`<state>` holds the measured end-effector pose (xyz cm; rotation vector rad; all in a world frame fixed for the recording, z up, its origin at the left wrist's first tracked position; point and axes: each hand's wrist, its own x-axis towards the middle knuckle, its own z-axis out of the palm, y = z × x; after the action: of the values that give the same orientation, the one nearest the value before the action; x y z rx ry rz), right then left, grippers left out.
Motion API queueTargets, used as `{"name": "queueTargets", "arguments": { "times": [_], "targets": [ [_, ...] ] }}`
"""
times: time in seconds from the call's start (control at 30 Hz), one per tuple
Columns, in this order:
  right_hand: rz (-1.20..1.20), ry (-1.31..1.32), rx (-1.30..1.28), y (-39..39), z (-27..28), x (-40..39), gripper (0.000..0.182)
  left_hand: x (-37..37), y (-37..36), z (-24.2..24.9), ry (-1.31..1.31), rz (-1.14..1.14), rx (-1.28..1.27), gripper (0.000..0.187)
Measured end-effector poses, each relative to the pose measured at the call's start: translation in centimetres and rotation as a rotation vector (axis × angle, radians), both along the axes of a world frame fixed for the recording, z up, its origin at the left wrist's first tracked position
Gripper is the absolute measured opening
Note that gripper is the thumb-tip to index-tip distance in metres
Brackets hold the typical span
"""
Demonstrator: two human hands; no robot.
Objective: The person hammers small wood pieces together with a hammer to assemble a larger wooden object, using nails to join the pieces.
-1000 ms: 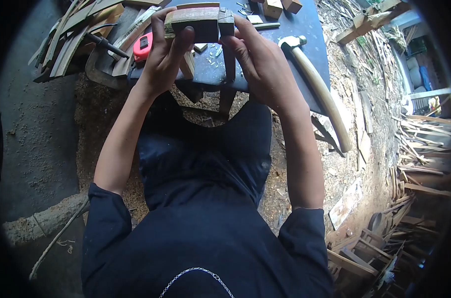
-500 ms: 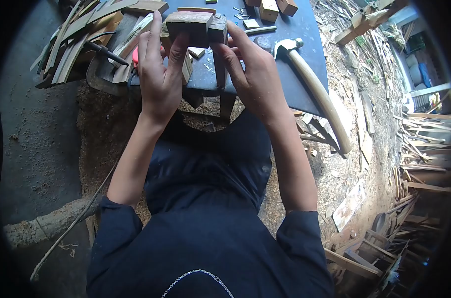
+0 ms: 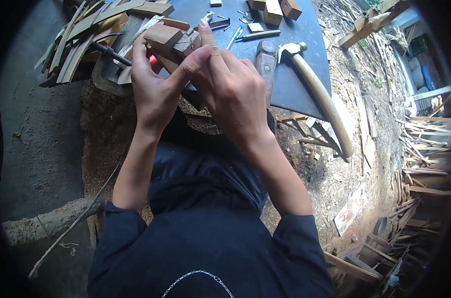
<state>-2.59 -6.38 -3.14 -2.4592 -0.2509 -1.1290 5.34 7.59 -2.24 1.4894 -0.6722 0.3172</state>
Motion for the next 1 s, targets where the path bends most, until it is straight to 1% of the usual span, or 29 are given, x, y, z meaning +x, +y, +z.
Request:
{"name": "queueTargets", "arguments": {
  "times": [0.07,0.2,0.27,0.3,0.33,0.37,0.4,0.43,0.47,0.5,0.53,0.57,0.6,0.63,0.7,0.9,1.0],
  "targets": [
    [0.012,0.014,0.058,0.8,0.4,-0.2,0.075,0.1,0.3,0.2,0.09,-0.071,-0.044,0.075],
    [0.216,0.153,0.229,1.0,1.6,-1.3,0.08,1.0,1.9,0.6,0.267,-0.283,-0.091,0.064],
    [0.316,0.27,0.257,-0.2,3.2,-2.2,0.079,1.7,2.9,1.0,0.22,-0.329,-0.022,0.072],
    [0.309,0.314,0.226,-1.0,3.8,-2.4,0.088,1.7,3.2,1.2,0.211,-0.358,-0.006,0.075],
    [0.333,0.307,0.285,-1.3,3.8,-2.4,0.091,1.6,3.6,1.4,0.205,-0.389,0.01,0.078],
    [0.354,0.298,0.344,-1.5,3.8,-2.3,0.094,1.4,3.8,1.6,0.262,-0.415,0.044,0.087],
    [0.373,0.287,0.403,-1.7,3.9,-2.3,0.097,1.3,4.0,1.5,0.209,-0.435,0.081,0.089],
    [0.4,0.365,0.48,-1.8,4.3,-2.4,0.108,1.2,4.2,1.3,0.155,-0.454,0.119,0.09],
    [0.439,0.389,0.514,-1.8,4.2,-2.4,0.109,1.2,4.2,1.1,0.101,-0.473,0.156,0.092],
    [0.478,0.414,0.547,-1.8,4.2,-2.5,0.111,1.1,3.8,0.6,0.067,-0.43,0.117,0.097],
    [0.519,0.44,0.581,-1.8,4.2,-2.5,0.112,1.1,3.9,0.5,0.011,-0.449,0.115,0.099],
    [0.573,0.507,0.677,-1.6,4.4,-2.4,0.115,1.2,4.0,0.4,-0.046,-0.466,0.113,0.1],
    [0.594,0.532,0.717,-1.6,4.5,-2.5,0.115,1.3,4.1,0.3,-0.102,-0.481,0.111,0.102],
    [0.615,0.558,0.757,-1.4,4.6,-2.6,0.116,1.1,4.1,0.0,-0.133,-0.449,0.122,0.108],
    [0.641,0.594,0.855,-1.2,4.5,-2.6,0.116,1.1,4.1,-0.1,-0.169,-0.436,0.141,0.11],
    [0.704,0.56,0.832,-1.4,4.2,-2.2,0.117,1.0,4.6,0.1,-0.263,-0.423,0.2,0.109],
    [0.774,0.505,0.77,-2.2,3.5,-2.0,0.111,0.7,4.7,0.7,-0.331,-0.395,0.256,0.113]
  ]
}}
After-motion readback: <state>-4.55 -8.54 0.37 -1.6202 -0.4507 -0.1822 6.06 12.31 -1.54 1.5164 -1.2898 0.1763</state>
